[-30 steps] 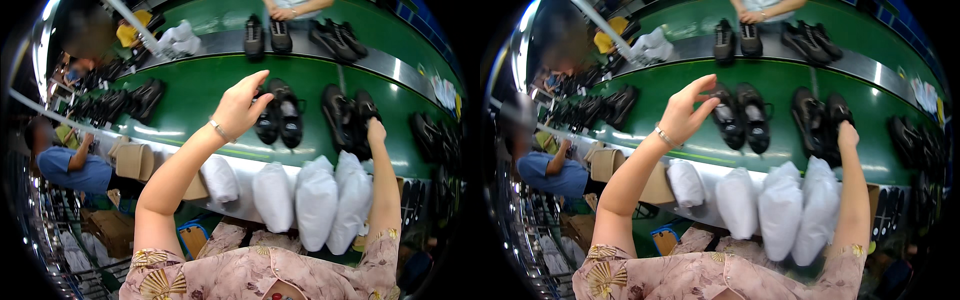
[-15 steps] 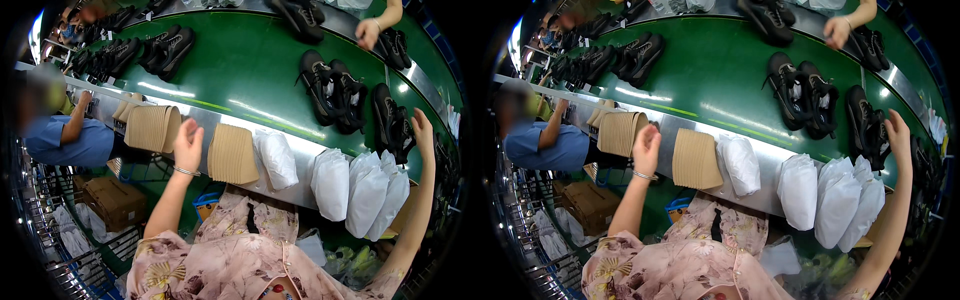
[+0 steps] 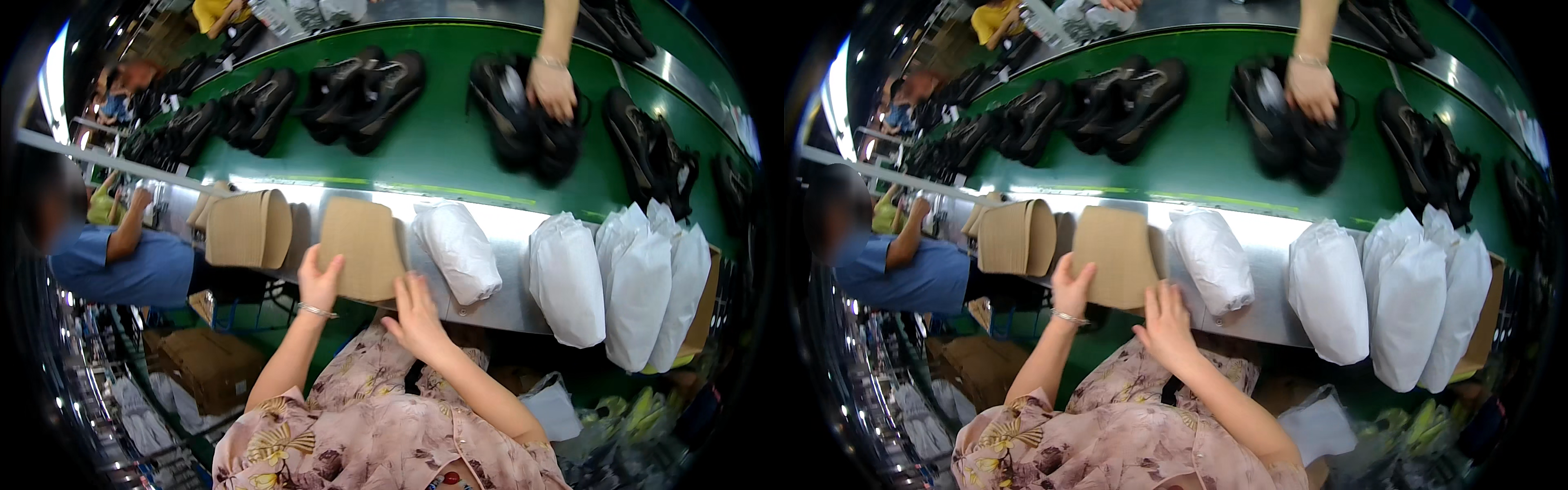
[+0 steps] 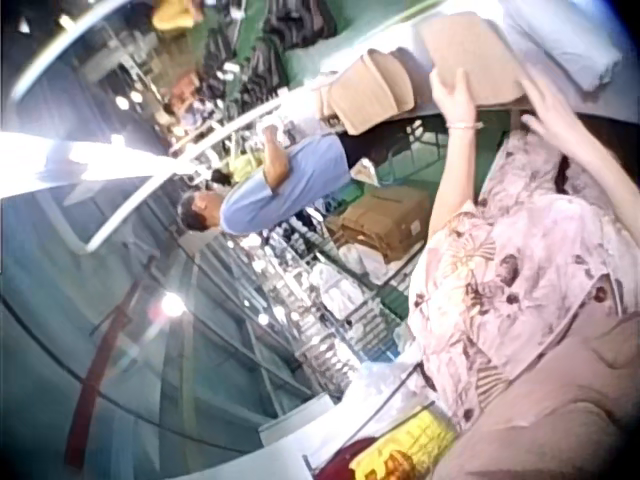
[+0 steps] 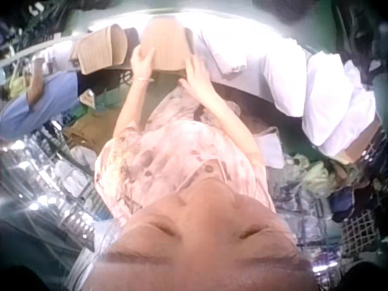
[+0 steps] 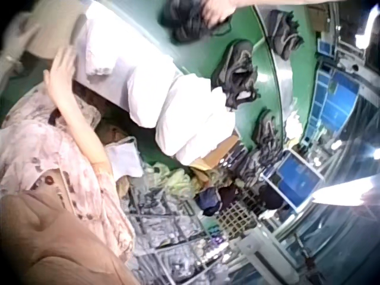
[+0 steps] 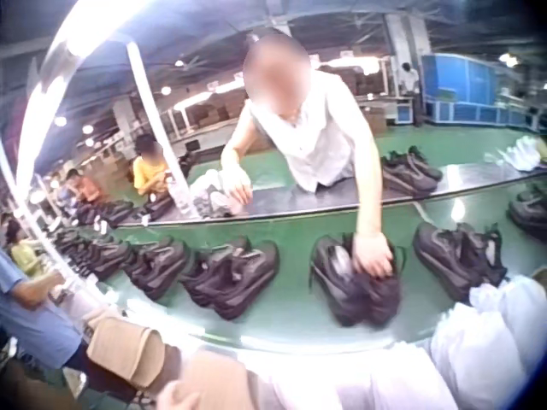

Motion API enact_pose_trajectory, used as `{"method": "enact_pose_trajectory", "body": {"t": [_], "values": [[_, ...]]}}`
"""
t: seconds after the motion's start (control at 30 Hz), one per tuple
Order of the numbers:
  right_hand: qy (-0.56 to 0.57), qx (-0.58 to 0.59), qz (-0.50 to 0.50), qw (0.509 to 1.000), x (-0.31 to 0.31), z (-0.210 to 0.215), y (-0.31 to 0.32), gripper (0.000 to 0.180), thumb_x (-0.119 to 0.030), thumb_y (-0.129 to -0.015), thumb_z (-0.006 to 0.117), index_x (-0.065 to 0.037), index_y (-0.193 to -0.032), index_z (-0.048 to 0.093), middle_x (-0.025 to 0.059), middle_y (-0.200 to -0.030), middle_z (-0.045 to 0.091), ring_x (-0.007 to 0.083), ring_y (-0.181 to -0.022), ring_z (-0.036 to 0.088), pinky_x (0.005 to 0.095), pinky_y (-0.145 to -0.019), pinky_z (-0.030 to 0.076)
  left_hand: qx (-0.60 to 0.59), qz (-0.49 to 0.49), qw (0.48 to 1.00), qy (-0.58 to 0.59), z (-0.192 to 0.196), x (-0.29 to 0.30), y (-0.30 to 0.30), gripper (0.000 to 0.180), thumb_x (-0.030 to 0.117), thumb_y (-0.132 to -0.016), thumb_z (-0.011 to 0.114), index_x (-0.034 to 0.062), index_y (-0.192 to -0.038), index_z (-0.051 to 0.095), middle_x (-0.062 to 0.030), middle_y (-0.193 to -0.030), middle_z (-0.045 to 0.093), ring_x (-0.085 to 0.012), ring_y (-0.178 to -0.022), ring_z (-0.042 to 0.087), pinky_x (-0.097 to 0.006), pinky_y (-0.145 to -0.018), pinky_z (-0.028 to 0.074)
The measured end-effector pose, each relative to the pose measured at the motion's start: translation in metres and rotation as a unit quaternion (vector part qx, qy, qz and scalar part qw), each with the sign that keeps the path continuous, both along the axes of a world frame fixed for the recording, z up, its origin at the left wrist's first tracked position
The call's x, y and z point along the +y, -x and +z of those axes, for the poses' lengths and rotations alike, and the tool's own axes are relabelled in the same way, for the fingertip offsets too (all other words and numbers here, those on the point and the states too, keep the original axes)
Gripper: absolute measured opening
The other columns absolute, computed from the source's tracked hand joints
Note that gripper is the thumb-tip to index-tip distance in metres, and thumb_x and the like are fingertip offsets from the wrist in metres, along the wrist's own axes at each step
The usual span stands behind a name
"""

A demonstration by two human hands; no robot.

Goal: The person wraps shoe lasts in white protective sheets and organizes cardboard shoe supports on an assembly line.

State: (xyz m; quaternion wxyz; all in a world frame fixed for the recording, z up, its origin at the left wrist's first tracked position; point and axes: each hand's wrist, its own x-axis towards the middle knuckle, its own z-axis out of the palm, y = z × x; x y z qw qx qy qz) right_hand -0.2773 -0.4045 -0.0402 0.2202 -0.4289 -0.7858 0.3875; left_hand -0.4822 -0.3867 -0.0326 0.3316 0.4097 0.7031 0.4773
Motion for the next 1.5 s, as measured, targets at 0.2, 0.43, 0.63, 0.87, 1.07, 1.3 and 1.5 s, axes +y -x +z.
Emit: {"method": "enact_pose_trajectory", "body": {"t": [0.2, 0.43, 0.63, 0.87, 1.07, 1.3, 1.5], "values": [[-0.099, 0.188, 0.016, 0.977, 0.02, -0.02, 0.011, 0.053, -0.013, -0.078, 0.063, 0.006, -0.123, 0.042, 0.0271, -0.121, 0.046, 0.0393, -0.109, 0.049, 0.0395, -0.092, 0.042, 0.055, 0.024, 0.998, -0.003, 0.004, 0.022, 0.076, 0.04, 0.001, -0.08, 0.062, -0.0027, -0.118, 0.048, -0.0093, -0.11, 0.057, -0.0154, -0.096, 0.055, -0.027, -0.082, 0.046], [-0.225, 0.014, -0.308, 0.924, 0.027, 0.018, -0.094, 0.08, -0.024, -0.065, 0.077, 0.005, -0.128, 0.037, 0.0255, -0.125, 0.043, 0.0407, -0.111, 0.046, 0.0436, -0.092, 0.04, 0.114, -0.036, 0.992, -0.039, -0.012, 0.02, 0.098, 0.047, 0.003, -0.083, 0.059, -0.0063, -0.125, 0.04, -0.0156, -0.115, 0.055, -0.0188, -0.103, 0.053, -0.03, -0.089, 0.042], [0.023, 0.228, -0.385, 0.894, 0.026, -0.046, -0.067, 0.098, -0.028, -0.064, 0.081, 0.002, -0.136, 0.023, 0.0243, -0.129, 0.039, 0.0342, -0.115, 0.045, 0.0397, -0.094, 0.039, 0.373, -0.018, 0.904, -0.209, 0.015, -0.007, 0.065, 0.05, 0.007, -0.083, 0.059, -0.0045, -0.127, 0.039, -0.0192, -0.124, 0.046, -0.0312, -0.113, 0.046, -0.039, -0.096, 0.036], [-0.039, 0.096, -0.505, 0.857, -0.001, -0.041, -0.001, 0.094, -0.027, -0.068, 0.077, 0.005, -0.135, 0.021, 0.0262, -0.127, 0.04, 0.038, -0.112, 0.046, 0.0392, -0.094, 0.039, 0.194, -0.026, 0.96, -0.198, -0.018, -0.011, 0.054, 0.053, 0.014, -0.082, 0.063, -0.007, -0.125, 0.04, -0.0218, -0.119, 0.05, -0.0306, -0.11, 0.05, -0.037, -0.093, 0.039], [-0.059, 0.091, -0.488, 0.866, -0.003, -0.04, 0.032, 0.093, -0.029, -0.069, 0.076, 0.006, -0.135, 0.02, 0.0291, -0.127, 0.038, 0.0397, -0.116, 0.043, 0.04, -0.098, 0.035, 0.0, -0.054, 0.984, -0.171, -0.028, -0.004, 0.05, 0.028, 0.013, -0.09, 0.053, -0.0053, -0.111, 0.047, -0.0165, -0.096, 0.061, -0.021, -0.087, 0.059, -0.032, -0.077, 0.047], [-0.133, 0.032, -0.481, 0.866, -0.002, -0.036, 0.028, 0.089, -0.026, -0.071, 0.075, 0.007, -0.135, 0.022, 0.0293, -0.13, 0.035, 0.0393, -0.122, 0.035, 0.0426, -0.101, 0.03, -0.154, -0.108, 0.969, -0.16, -0.029, -0.026, 0.027, 0.031, 0.011, -0.091, 0.053, -0.0032, -0.115, 0.039, -0.011, -0.098, 0.056, -0.013, -0.088, 0.056, -0.024, -0.076, 0.046], [-0.331, -0.011, -0.41, 0.85, -0.013, -0.002, 0.044, 0.059, -0.013, -0.075, 0.068, 0.006, -0.124, 0.04, 0.0249, -0.124, 0.044, 0.0396, -0.114, 0.044, 0.0426, -0.099, 0.034, -0.087, -0.059, 0.97, -0.221, -0.027, -0.033, 0.064, 0.032, 0.015, -0.09, 0.055, -0.004, -0.114, 0.046, -0.0125, -0.1, 0.057, -0.0162, -0.087, 0.058, -0.027, -0.076, 0.048]]}}
